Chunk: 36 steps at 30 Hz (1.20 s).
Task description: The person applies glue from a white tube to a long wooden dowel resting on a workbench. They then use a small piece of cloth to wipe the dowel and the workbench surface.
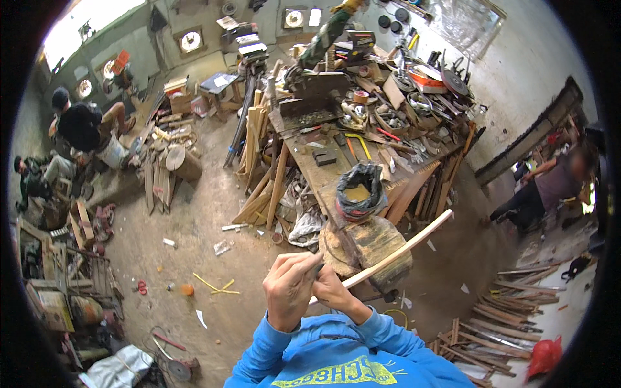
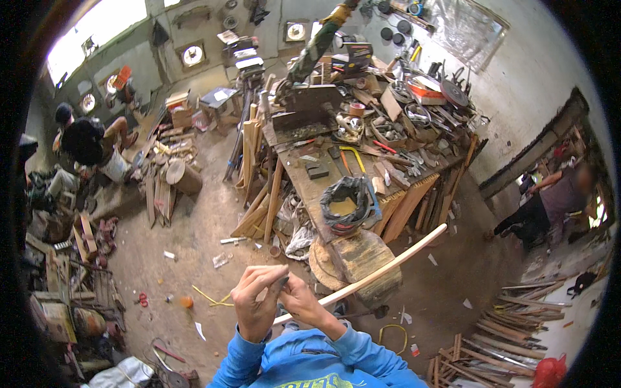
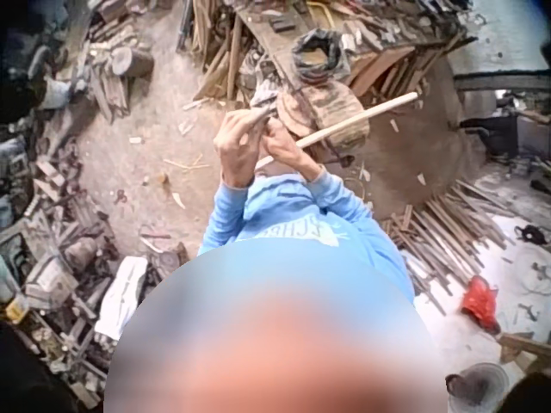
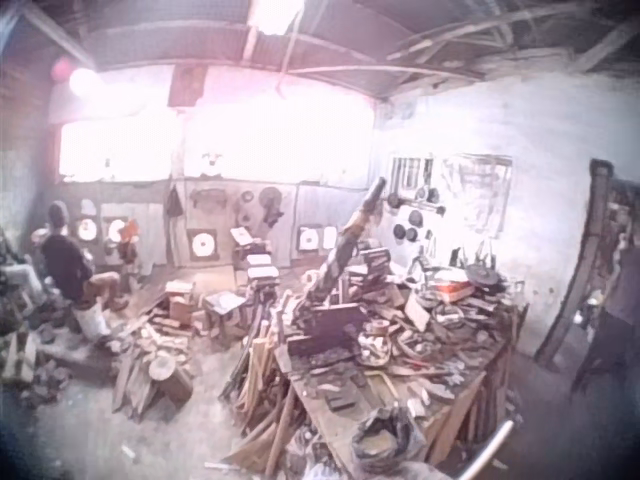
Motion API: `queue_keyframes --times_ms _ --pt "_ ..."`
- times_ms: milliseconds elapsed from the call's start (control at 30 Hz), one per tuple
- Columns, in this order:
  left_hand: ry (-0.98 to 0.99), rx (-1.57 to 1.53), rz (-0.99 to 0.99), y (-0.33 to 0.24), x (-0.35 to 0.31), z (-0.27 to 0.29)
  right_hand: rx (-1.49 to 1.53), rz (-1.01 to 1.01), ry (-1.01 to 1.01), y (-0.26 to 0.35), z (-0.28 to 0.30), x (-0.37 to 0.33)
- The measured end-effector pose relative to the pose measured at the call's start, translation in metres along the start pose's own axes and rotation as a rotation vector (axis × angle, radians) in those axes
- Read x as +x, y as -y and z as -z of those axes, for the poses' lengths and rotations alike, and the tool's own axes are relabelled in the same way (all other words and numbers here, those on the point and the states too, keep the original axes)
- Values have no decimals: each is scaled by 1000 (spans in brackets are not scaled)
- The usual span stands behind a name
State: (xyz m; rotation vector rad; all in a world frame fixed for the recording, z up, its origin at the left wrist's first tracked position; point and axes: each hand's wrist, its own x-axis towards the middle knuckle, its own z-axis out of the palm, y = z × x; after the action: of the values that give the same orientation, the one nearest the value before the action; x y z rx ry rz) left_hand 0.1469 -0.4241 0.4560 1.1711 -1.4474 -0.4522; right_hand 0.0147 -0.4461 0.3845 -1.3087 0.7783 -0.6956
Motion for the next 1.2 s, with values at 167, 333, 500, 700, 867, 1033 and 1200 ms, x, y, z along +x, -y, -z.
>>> queue_keyframes --times_ms 167,333,500,700,867,1033,1200 --pt "37 -9 57 -7 -17 -38 -519 345 -124 40 43 -24" --pt "167 6 68 -28 -39 -95 -380 398 -94 81 124 -85" --pt "267 37 80 -69 -67 -186 -490 529 -13 84 219 -136" --pt "66 -87 251 -112 -97 -285 -510 771 36 70 298 -171" --pt "-174 -469 537 -132 -107 -326 -462 787 -76 47 304 -183" --pt "-211 -115 382 -135 -128 -300 -97 466 -145 27 268 -203" --pt "-437 -1 455 -122 -205 -231 -180 291 174 1 207 -214"
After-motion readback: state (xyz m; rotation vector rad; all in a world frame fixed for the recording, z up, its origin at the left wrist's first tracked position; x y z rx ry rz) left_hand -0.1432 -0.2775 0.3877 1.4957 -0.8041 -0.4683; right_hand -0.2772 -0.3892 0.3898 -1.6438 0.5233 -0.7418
